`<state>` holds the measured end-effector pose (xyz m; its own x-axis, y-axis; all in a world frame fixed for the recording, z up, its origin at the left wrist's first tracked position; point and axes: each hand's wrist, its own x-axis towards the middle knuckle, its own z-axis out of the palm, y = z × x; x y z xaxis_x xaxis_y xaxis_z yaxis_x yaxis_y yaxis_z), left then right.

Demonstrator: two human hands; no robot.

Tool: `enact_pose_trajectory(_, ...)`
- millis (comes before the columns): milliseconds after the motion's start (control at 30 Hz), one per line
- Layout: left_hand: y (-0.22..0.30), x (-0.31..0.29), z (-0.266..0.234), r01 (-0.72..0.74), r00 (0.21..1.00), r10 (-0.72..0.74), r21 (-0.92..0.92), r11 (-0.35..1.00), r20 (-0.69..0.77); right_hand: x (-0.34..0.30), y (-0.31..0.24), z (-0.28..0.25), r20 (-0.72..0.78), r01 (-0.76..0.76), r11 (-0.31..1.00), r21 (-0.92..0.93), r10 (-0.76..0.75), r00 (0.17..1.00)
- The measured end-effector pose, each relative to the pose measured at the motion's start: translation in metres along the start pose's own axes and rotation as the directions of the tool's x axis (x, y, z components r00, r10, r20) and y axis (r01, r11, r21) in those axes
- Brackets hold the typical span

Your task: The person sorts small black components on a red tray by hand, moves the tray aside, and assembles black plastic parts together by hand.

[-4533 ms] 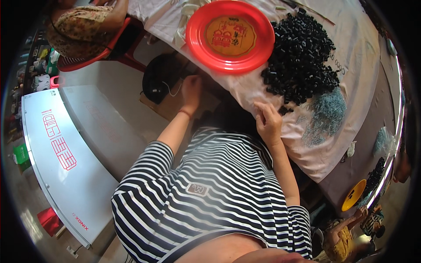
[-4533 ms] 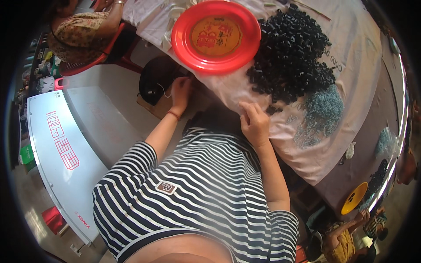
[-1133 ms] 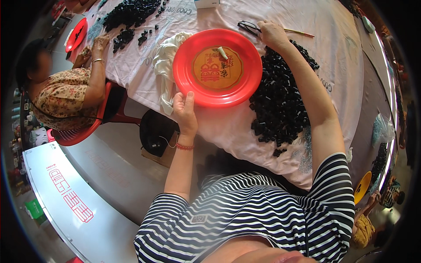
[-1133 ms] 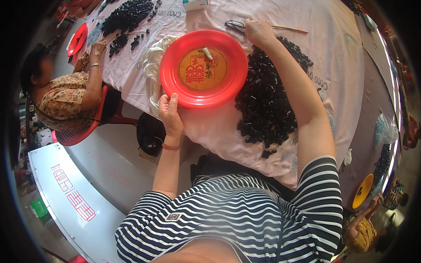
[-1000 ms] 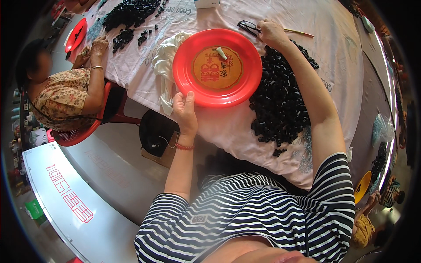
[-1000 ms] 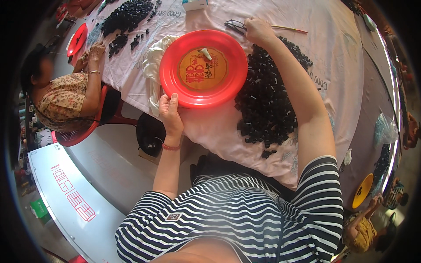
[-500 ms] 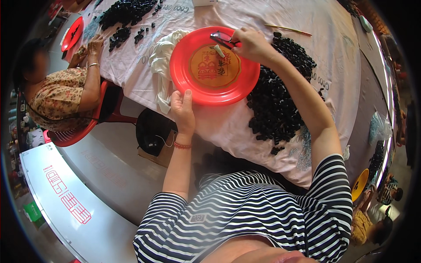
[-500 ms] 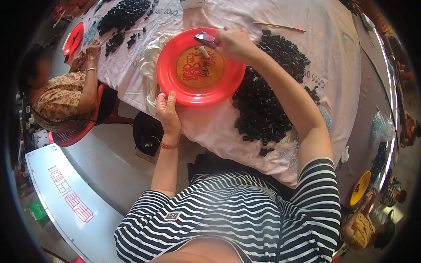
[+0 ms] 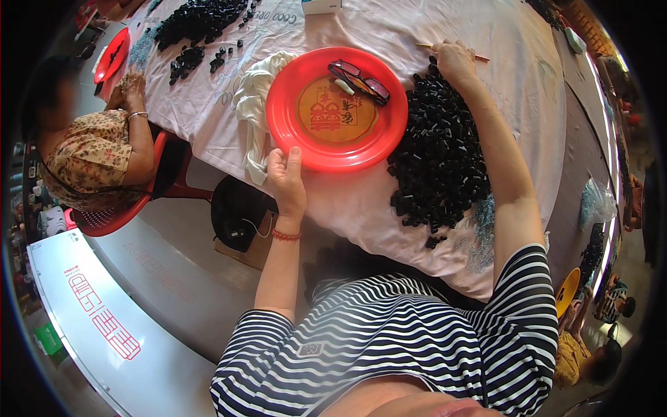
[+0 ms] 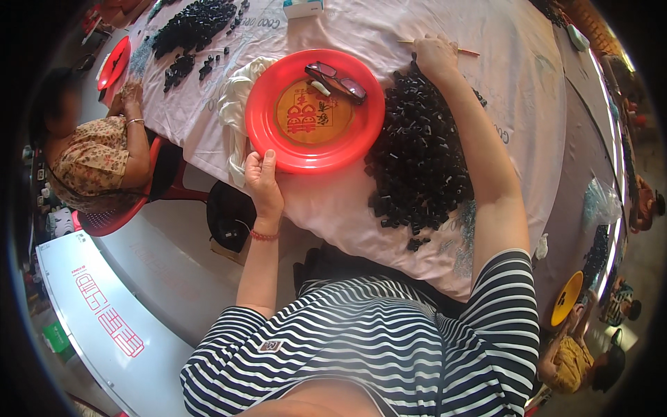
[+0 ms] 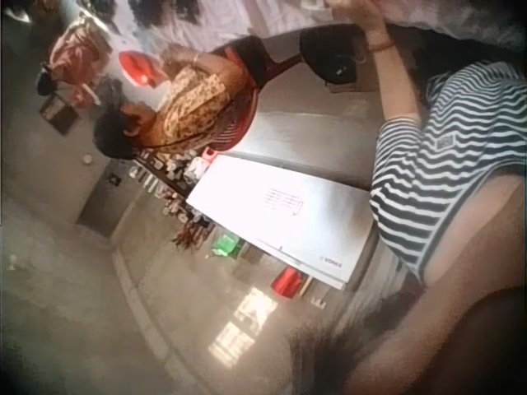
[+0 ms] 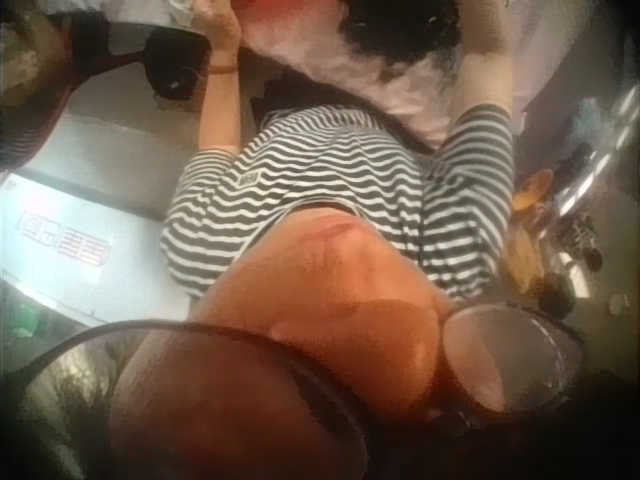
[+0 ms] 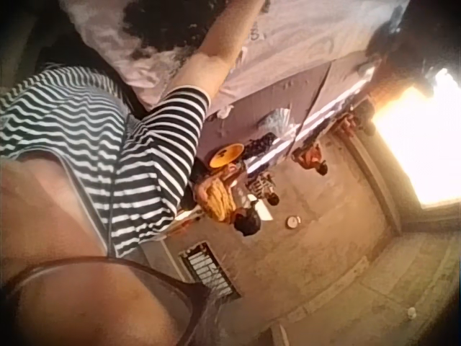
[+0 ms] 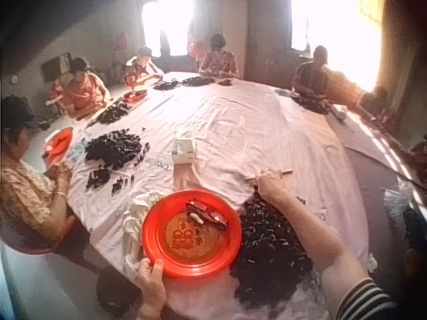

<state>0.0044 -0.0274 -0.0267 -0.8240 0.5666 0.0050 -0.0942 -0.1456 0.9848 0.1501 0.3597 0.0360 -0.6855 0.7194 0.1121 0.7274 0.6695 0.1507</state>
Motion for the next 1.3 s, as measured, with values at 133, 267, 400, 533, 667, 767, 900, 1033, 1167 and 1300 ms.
enact_pose_trajectory(133, 0.000, 0.000, -0.001, 0.017, 1.000, -0.017, 0.000, 1.000, 0.014, 0.000, 0.011, 0.015, 0.020, 0.081, 0.993, 0.084, -0.083, 0.996)
enact_pose_trajectory(267, -0.003, 0.000, 0.001, -0.002, 1.000, 0.002, 0.001, 1.000, -0.004, 0.004, 0.008, 0.009, -0.090, 0.084, 0.963, 0.258, -0.062, 0.994)
enact_pose_trajectory(400, 0.004, -0.001, 0.002, 0.015, 1.000, -0.016, -0.021, 1.000, -0.022, 0.001, -0.023, -0.005, 0.082, 0.079, 0.567, 0.820, -0.253, 0.964)
enact_pose_trajectory(533, -0.004, 0.000, 0.002, -0.030, 1.000, 0.030, 0.012, 0.999, -0.009, 0.012, 0.010, 0.008, 0.066, 0.112, 0.811, 0.575, -0.183, 0.981)
enact_pose_trajectory(667, -0.002, -0.001, -0.002, 0.002, 0.999, -0.001, 0.020, 1.000, -0.033, 0.012, 0.031, -0.003, 0.066, -0.135, 0.986, -0.097, 0.142, 0.988)
enact_pose_trajectory(767, -0.001, -0.003, -0.001, 0.009, 1.000, -0.008, 0.025, 1.000, -0.030, 0.009, 0.063, 0.013, 0.106, -0.113, 0.979, -0.172, 0.132, 0.986)
enact_pose_trajectory(900, -0.008, -0.002, -0.004, -0.002, 0.999, 0.006, 0.098, 0.995, -0.038, 0.013, 0.083, 0.029, 0.075, 0.022, 0.951, -0.307, 0.002, 0.997)
enact_pose_trajectory(1033, 0.002, -0.001, 0.007, 0.019, 0.999, -0.020, -0.020, 1.000, -0.041, 0.016, 0.073, 0.004, 0.047, 0.033, 0.948, -0.317, -0.019, 0.999)
enact_pose_trajectory(1167, 0.002, -0.002, 0.004, 0.003, 1.000, -0.003, -0.020, 1.000, -0.014, -0.011, 0.007, -0.026, -0.141, 0.220, 0.866, 0.449, -0.174, 0.974)
enact_pose_trajectory(1300, 0.000, -0.003, -0.002, -0.003, 1.000, 0.003, -0.012, 1.000, -0.025, -0.067, -0.094, -0.076, 0.033, 0.377, 0.781, 0.498, -0.451, 0.892)
